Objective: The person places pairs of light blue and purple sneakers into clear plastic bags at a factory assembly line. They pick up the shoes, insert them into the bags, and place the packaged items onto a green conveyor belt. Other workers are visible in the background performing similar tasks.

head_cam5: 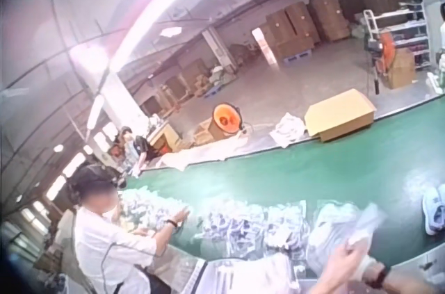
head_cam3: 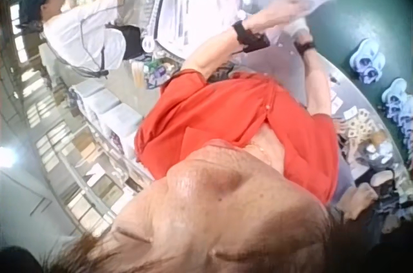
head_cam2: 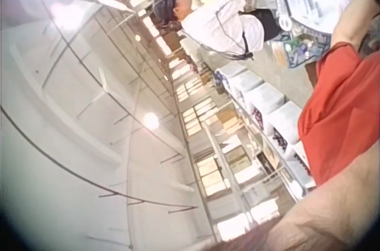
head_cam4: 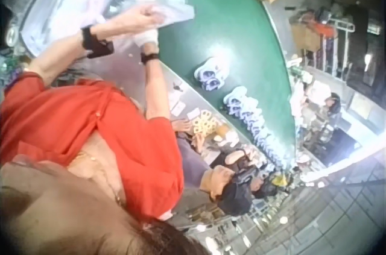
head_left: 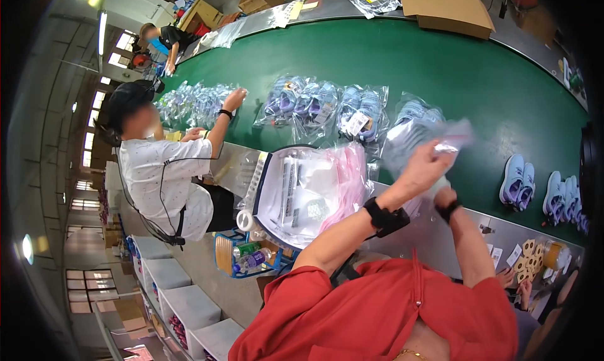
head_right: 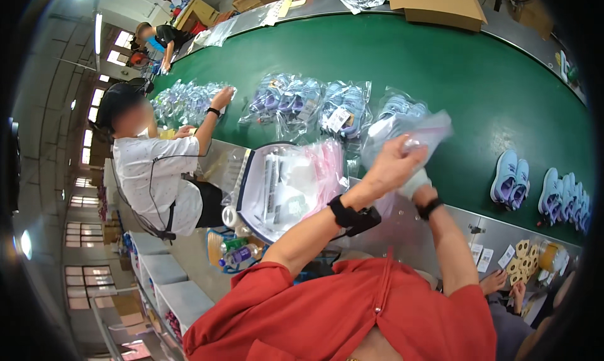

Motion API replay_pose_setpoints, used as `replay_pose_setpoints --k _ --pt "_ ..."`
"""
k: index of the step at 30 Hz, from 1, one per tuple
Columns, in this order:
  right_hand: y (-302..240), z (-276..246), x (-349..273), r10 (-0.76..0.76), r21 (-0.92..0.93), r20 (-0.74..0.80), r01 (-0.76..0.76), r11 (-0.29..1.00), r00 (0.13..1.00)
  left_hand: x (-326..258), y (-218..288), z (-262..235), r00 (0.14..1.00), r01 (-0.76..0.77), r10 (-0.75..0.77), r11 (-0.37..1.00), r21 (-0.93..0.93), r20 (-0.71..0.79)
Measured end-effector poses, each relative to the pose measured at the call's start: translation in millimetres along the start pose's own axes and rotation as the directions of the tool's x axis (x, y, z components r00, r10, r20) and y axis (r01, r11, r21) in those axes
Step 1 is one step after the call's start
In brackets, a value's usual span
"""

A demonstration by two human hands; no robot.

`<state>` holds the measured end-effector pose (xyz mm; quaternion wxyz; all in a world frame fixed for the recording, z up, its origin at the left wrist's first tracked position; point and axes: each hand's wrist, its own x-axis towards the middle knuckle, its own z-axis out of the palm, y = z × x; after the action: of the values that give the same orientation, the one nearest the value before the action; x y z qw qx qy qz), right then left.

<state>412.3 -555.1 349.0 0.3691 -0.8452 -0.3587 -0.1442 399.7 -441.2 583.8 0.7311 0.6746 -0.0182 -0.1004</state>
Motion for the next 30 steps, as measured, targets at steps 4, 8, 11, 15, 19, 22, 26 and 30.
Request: replay_pose_setpoints --k 4,8,11,15,19,22,26,30 --pt "-103.1 -117.9 29.1 0.559 0.516 0.648 -0.838 0.177 0.517 -20.5 0.9 -30.6 0.936 0.32 -0.351 0.836 -0.447 0.014" --pt "-125.9 -163.8 18.0 0.545 0.764 0.512 -0.642 0.063 0.663 -26.6 -21.6 7.6 0.959 0.284 -0.258 0.881 -0.379 0.121" --pt "-136.0 -189.0 15.3 0.66 0.692 0.309 -0.638 0.337 0.684 -27.2 -15.4 39.7 0.974 0.228 -0.211 0.917 -0.328 0.087" --pt "-92.5 -214.5 -25.6 0.83 0.516 -0.096 -0.685 0.514 0.55 -28.0 18.8 0.8 0.99 0.088 -0.127 0.886 -0.456 -0.057" --pt "-120.4 -228.3 -17.7 0.534 -0.409 -0.244 -0.585 0.7 0.809 -21.5 -17.0 -4.0 0.979 -0.125 0.11 0.989 -0.076 -0.172" --pt "-188.1 -229.1 35.4 0.337 -0.368 -0.438 -0.508 0.779 0.834 -28.5 -6.5 15.5 0.968 -0.185 0.176 0.982 -0.034 -0.179" --pt "-155.7 -194.5 4.6 0.42 -0.296 0.281 -0.339 0.893 0.863 -61.4 20.4 51.7 0.989 -0.136 0.129 0.985 0.103 0.077" --pt "-107.3 -161.0 -18.7 0.553 -0.287 0.457 -0.473 0.833 0.696 -126.3 -0.4 79.6 0.868 -0.185 0.05 0.956 0.23 0.494"
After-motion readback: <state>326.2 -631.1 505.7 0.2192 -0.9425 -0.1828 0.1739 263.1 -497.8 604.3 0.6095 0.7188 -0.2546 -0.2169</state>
